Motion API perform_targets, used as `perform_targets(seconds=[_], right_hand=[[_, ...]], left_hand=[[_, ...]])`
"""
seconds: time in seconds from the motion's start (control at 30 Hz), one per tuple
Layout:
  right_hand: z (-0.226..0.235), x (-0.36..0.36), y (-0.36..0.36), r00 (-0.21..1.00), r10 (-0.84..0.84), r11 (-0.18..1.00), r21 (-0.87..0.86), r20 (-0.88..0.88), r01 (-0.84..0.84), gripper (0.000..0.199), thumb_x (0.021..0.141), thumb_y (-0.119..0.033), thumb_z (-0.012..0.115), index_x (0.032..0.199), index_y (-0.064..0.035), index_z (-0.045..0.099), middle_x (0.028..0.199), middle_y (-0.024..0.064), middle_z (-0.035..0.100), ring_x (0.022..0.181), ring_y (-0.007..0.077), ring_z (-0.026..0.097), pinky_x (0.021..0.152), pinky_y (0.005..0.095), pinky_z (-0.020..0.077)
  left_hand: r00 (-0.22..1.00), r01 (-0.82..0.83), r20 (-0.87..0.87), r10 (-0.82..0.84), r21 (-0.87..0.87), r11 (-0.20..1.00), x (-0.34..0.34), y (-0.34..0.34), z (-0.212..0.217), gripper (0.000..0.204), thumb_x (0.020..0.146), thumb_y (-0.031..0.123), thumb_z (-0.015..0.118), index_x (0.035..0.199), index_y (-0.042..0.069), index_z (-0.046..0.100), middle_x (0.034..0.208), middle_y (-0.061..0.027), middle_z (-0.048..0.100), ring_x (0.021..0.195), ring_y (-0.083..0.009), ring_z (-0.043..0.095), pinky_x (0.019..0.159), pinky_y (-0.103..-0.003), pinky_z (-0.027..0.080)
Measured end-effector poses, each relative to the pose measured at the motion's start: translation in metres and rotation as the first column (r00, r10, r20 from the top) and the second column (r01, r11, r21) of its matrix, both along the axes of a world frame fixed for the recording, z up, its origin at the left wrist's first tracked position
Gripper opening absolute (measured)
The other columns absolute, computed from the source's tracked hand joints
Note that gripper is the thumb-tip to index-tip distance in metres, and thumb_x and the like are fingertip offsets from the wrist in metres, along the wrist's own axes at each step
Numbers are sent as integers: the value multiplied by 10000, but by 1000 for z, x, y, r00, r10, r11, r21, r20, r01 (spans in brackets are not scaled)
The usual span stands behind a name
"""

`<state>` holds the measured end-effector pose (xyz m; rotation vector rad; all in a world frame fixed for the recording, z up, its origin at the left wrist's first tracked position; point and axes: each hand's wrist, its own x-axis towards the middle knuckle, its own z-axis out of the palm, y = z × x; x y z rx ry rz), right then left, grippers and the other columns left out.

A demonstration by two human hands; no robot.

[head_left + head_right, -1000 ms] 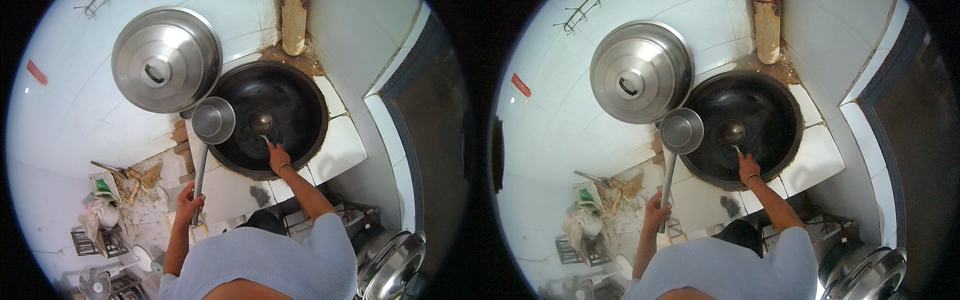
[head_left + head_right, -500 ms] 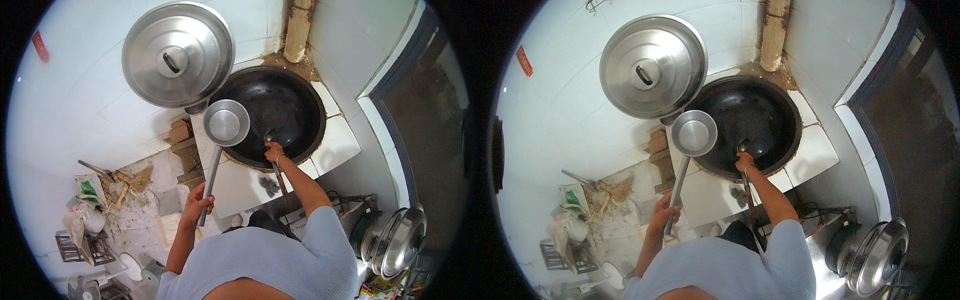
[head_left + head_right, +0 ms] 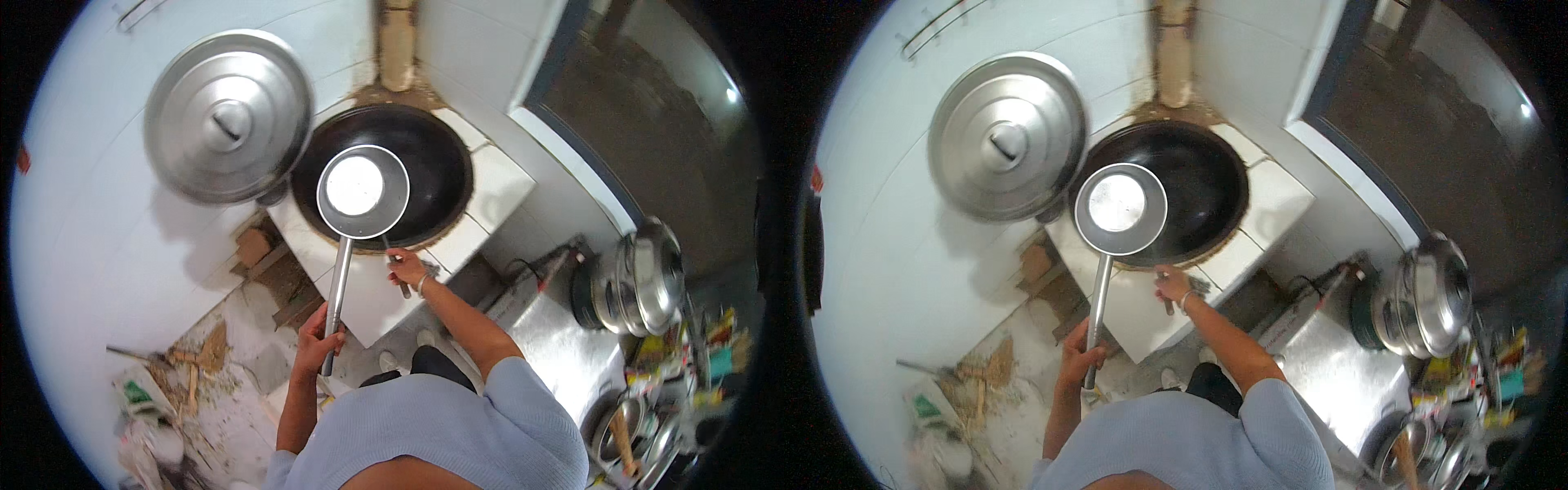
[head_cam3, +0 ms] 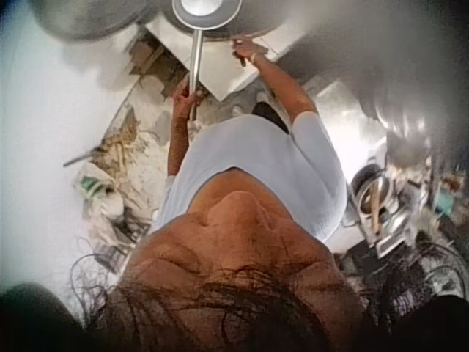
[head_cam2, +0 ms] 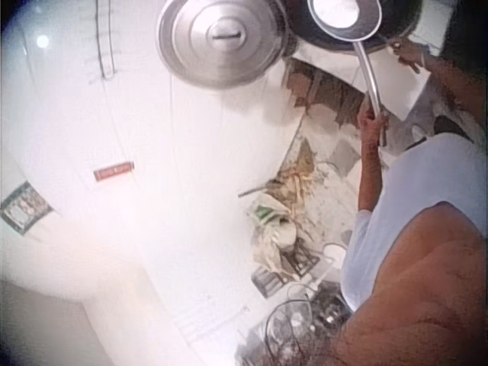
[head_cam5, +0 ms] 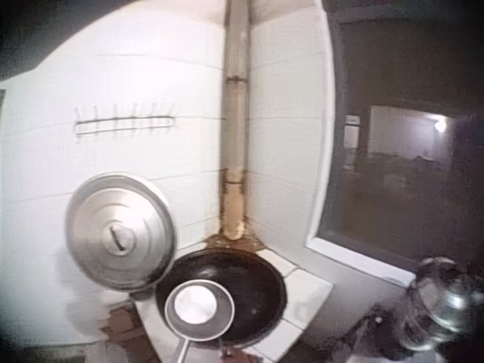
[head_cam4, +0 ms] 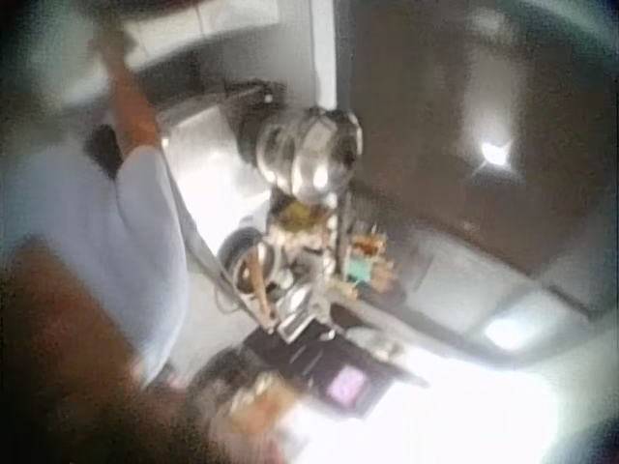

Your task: The person fills a metal ladle with water from a sink and pours it into a large wok on a stove. They then use a straw broom to scrub the inside of the wok and a metal pot. The person rinses the broom and ladle under the tap and places them in the sink.

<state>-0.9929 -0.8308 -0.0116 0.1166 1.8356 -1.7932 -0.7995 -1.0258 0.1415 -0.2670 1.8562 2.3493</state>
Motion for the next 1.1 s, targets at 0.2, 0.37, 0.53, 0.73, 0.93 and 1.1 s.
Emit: perform_targets(seconds=[0.2, 0.37, 0.53, 0.73, 0.93, 1.1], right_hand=[[69, 55, 47, 999, -37, 998, -46, 28, 39, 298, 860, -136, 518, 1147, -56, 505, 830, 58, 598, 581, 113, 601, 433, 226, 487], [78, 127, 133, 964, -216, 971, -135, -154, 196, 301, 847, -196, 536, 1113, -54, 532, 827, 38, 609, 596, 110, 592, 468, 244, 493], [52, 246, 239, 789, -592, 802, -216, -166, 556, 193, 850, -167, 555, 973, -18, 556, 700, 21, 566, 537, 102, 540, 471, 243, 460], [30, 443, 348, 455, -888, 458, -167, -62, 873, 168, 859, -133, 541, 973, -10, 547, 708, 29, 564, 566, 97, 544, 463, 222, 444], [22, 612, 428, 188, -968, 190, 6, -166, 982, 184, 843, -125, 552, 1002, -34, 569, 761, 39, 598, 587, 98, 563, 476, 228, 461], [31, 708, 515, 5, -891, -79, 165, -454, 983, 177, 798, -93, 579, 950, -2, 575, 696, 93, 603, 585, 174, 575, 537, 286, 464]], left_hand=[[970, 241, -39, -241, -17, 970, -11, 45, 11, 590, 705, -16, 575, 1273, 14, 416, 698, -3, 518, 524, -59, 464, 461, -202, 388], [874, 485, 0, -486, -57, 873, -4, 111, 18, 540, 720, -5, 536, 1248, -26, 423, 677, 3, 496, 518, -64, 449, 475, -211, 376], [632, 773, 68, -772, 13, 634, 25, 191, 12, 523, 714, 2, 527, 1224, -50, 425, 648, -26, 501, 509, -80, 452, 474, -210, 386], [324, 934, 147, -934, 109, 341, 95, 321, -10, 375, 769, 30, 553, 1130, -6, 460, 650, -34, 504, 501, -85, 465, 463, -206, 389], [288, 947, 140, -947, 105, 304, 153, 453, -94, 253, 811, 43, 511, 1059, 30, 460, 677, -47, 522, 501, -93, 491, 447, -215, 411], [363, 920, 141, -921, 103, 379, 165, 560, -116, 186, 852, 87, 489, 1032, 47, 470, 723, -47, 558, 528, -86, 508, 448, -218, 435]])
